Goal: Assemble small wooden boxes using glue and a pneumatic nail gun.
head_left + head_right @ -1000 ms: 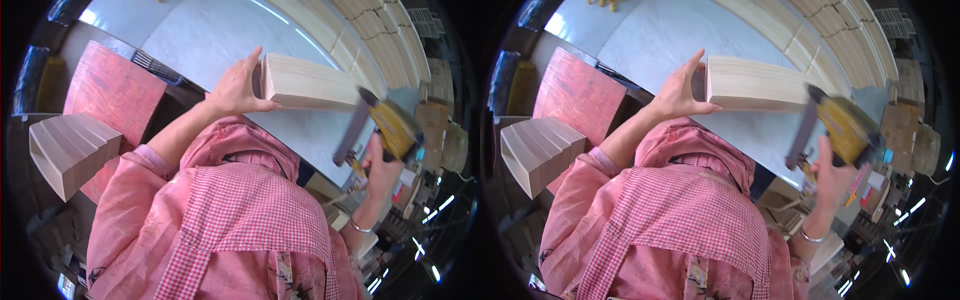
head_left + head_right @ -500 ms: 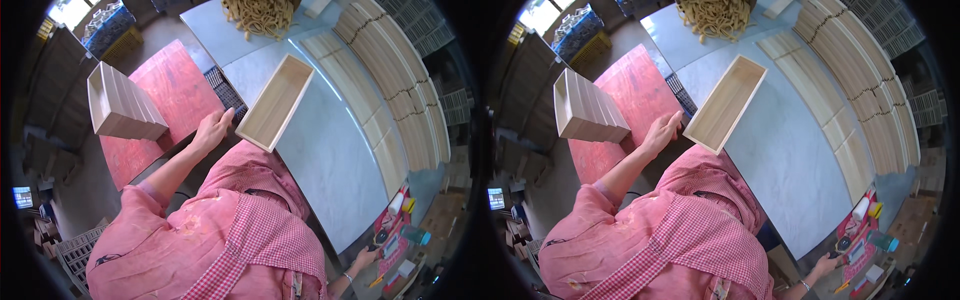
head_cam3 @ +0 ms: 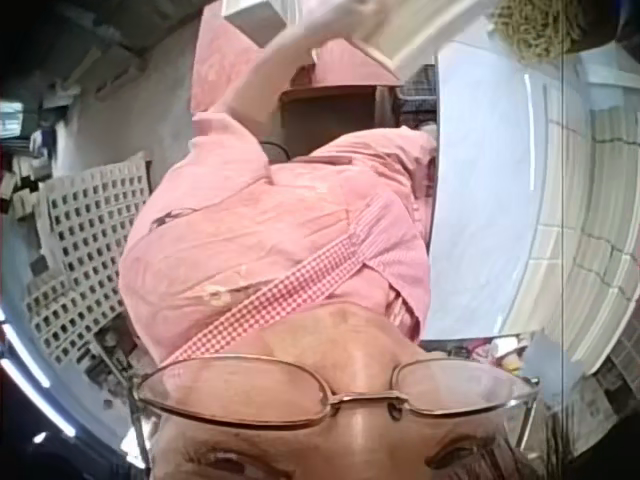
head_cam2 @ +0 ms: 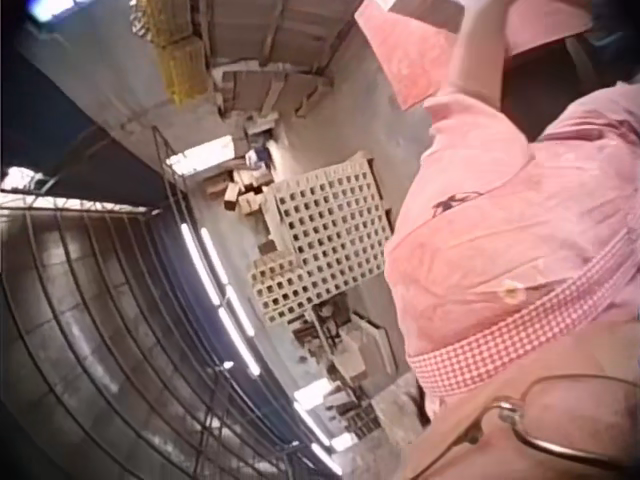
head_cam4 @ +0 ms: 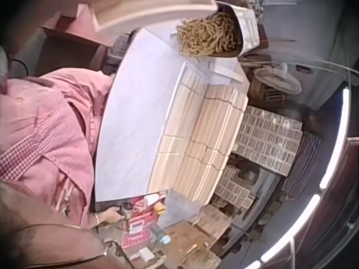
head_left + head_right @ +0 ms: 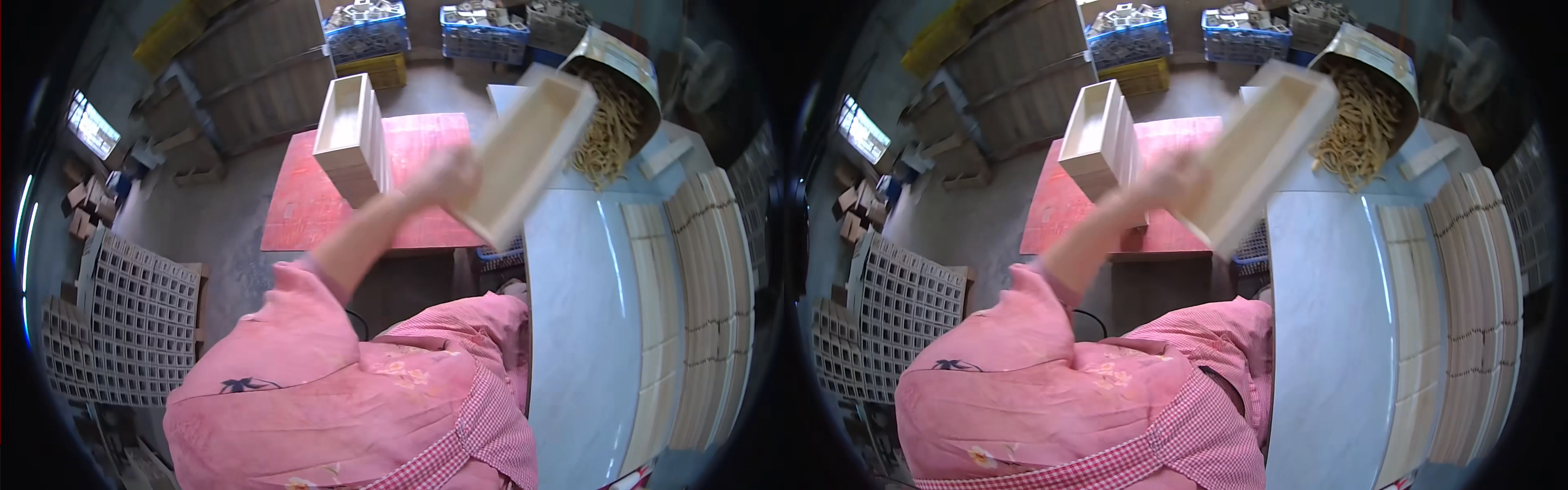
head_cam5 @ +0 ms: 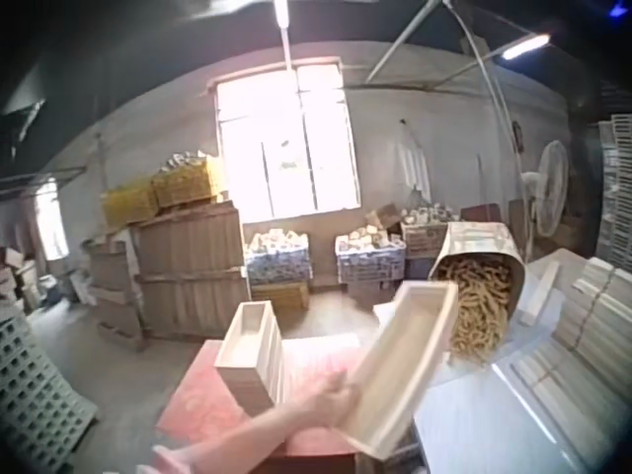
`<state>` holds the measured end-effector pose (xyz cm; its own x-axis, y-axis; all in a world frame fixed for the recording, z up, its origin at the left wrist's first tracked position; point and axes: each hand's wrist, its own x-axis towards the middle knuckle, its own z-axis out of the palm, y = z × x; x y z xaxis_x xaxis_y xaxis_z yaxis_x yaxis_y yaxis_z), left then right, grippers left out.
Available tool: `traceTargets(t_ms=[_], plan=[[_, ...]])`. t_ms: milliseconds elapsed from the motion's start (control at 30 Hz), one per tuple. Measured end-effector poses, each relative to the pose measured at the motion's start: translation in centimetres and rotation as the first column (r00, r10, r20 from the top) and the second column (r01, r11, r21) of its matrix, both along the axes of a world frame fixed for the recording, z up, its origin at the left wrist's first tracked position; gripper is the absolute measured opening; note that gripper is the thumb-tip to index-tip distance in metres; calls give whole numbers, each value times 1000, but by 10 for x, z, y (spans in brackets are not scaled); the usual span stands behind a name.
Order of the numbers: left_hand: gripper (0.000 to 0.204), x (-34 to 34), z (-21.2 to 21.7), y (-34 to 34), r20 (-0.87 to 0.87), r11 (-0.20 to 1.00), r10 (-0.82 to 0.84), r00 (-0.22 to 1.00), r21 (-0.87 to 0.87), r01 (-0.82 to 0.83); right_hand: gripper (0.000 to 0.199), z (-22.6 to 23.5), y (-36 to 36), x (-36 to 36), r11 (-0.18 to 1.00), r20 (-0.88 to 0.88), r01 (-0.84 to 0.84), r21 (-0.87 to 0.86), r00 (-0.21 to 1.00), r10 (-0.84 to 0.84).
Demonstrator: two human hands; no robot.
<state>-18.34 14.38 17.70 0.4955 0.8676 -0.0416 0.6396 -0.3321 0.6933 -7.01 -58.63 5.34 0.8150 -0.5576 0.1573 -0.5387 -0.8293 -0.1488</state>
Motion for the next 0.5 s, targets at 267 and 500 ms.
traceTargets(t_ms=[267, 500], plan=[[37, -198, 49, 161, 99, 831, 477, 873, 274, -485, 53, -14, 3, 7, 1000, 53, 0, 15, 999, -1], [36, -222, -2, 199, -66, 816, 561, 825, 213, -538, 49, 5, 22, 4, 997, 42, 47, 57, 998, -49]])
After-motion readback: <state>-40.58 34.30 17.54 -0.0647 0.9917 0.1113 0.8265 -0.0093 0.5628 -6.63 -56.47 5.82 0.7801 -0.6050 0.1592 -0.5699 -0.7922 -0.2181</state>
